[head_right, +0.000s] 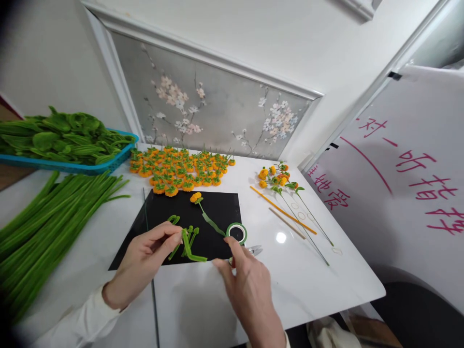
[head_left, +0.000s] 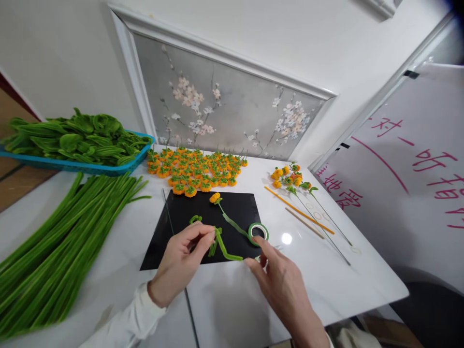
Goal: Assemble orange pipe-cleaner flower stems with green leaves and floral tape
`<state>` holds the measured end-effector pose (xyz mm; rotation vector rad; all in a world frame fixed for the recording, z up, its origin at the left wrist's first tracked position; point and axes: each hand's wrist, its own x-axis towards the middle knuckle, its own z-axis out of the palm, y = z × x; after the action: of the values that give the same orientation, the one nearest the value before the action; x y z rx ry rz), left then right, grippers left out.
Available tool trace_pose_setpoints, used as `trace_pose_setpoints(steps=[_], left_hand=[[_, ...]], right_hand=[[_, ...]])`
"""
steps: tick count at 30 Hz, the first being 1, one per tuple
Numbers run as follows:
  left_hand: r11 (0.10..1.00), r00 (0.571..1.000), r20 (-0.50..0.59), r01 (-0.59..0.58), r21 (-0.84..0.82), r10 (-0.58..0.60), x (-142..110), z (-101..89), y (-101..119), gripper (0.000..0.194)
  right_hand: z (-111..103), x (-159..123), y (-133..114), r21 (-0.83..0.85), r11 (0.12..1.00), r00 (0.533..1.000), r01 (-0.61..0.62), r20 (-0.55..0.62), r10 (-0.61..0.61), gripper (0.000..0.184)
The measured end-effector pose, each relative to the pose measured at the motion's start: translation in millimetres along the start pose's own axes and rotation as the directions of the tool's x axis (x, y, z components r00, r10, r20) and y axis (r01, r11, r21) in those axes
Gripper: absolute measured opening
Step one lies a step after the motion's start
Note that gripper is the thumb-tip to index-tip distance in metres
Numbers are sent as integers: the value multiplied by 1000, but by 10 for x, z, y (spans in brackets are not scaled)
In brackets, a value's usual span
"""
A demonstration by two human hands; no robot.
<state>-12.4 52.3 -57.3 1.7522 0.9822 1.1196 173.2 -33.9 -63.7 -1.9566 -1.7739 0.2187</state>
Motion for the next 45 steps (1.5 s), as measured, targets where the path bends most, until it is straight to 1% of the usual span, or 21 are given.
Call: trace_pose_setpoints(steps=[3, 5, 7, 9, 11, 15, 17, 18, 20, 22, 25, 28, 30, 31, 33, 35, 37, 39, 40, 42, 45], left_hand=[[997, 1000, 20, 4, -82, -3, -14, -6, 26, 12], [993, 1000, 29, -2, -120, 6, -25, 10, 48, 13], [988, 999, 27, 21, -151, -17, -30, 29, 60, 13], [977, 995, 28, 98, -191, -94, -29, 46, 55, 13], [953, 979, 35, 204, -224, -201, -24, 54, 36, 14], [905, 939, 43, 339, -258, -340, -5, 38, 13, 16], [880, 927, 63, 372, -294, -370, 6, 22, 29, 15], [870, 922, 76, 384, -309, -380, 12, 17, 43, 15], [859, 916, 94, 398, -323, -389, 21, 12, 69, 16], [858, 913, 105, 406, -315, -394, 27, 17, 77, 18], [873, 918, 87, 394, -286, -386, 32, 32, 46, 16], [874, 925, 71, 377, -306, -374, 30, 45, 7, 14], [843, 910, 114, 412, -347, -398, 19, 54, 6, 17], [815, 895, 150, 445, -371, -421, 10, 60, 14, 18], [736, 848, 258, 530, -420, -463, -18, 74, 40, 16], [627, 774, 409, 632, -455, -483, -56, 93, 59, 14], [512, 687, 552, 724, -462, -472, -100, 111, 59, 14], [428, 618, 642, 783, -451, -454, -136, 126, 39, 14], [405, 598, 666, 799, -445, -447, -147, 130, 26, 13], [380, 582, 685, 811, -445, -438, -150, 133, 0, 13], [315, 613, 653, 790, -526, -445, -114, 119, -18, 12]], right_hand=[[34, -39, 192, -232, 970, 997, -78, 11, 82, 23], [62, -84, 267, -302, 948, 994, -101, 6, 108, 25], [83, -139, 336, -324, 939, 993, -117, -27, 114, 20], [98, -199, 426, -330, 934, 990, -139, -66, 124, 12], [108, -257, 542, -334, 925, 982, -184, -101, 159, 14], [69, -330, 753, -232, 928, 951, -291, -176, 255, 32], [-10, -327, 753, -60, 952, 935, -301, -212, 283, 31], [-63, -315, 708, 60, 960, 935, -274, -218, 280, 27], [-176, -270, 525, 331, 932, 961, -149, -173, 215, 20], [-258, -199, 259, 472, 882, 988, -13, -131, 85, 19], [-237, -55, -120, 495, 859, 986, 130, -152, -61, 20], [-59, 84, -301, 399, 897, 968, 189, -227, -104, 32], [74, 146, -305, 288, 928, 957, 236, -234, -171, 23], [126, 164, -283, 235, 937, 949, 260, -240, -203, 17], [186, 178, -208, 124, 946, 927, 298, -275, -256, 16], [188, 171, -108, -2, 946, 899, 323, -313, -307, 19], [147, 158, 1, -101, 926, 879, 364, -293, -377, 23], [88, 151, 109, -138, 890, 859, 434, -235, -456, 26], [59, 155, 156, -141, 870, 846, 473, -203, -493, 26], [16, 178, 229, -146, 828, 814, 541, -156, -559, 27], [14, 261, 271, -154, 780, 771, 607, -122, -625, 29]])
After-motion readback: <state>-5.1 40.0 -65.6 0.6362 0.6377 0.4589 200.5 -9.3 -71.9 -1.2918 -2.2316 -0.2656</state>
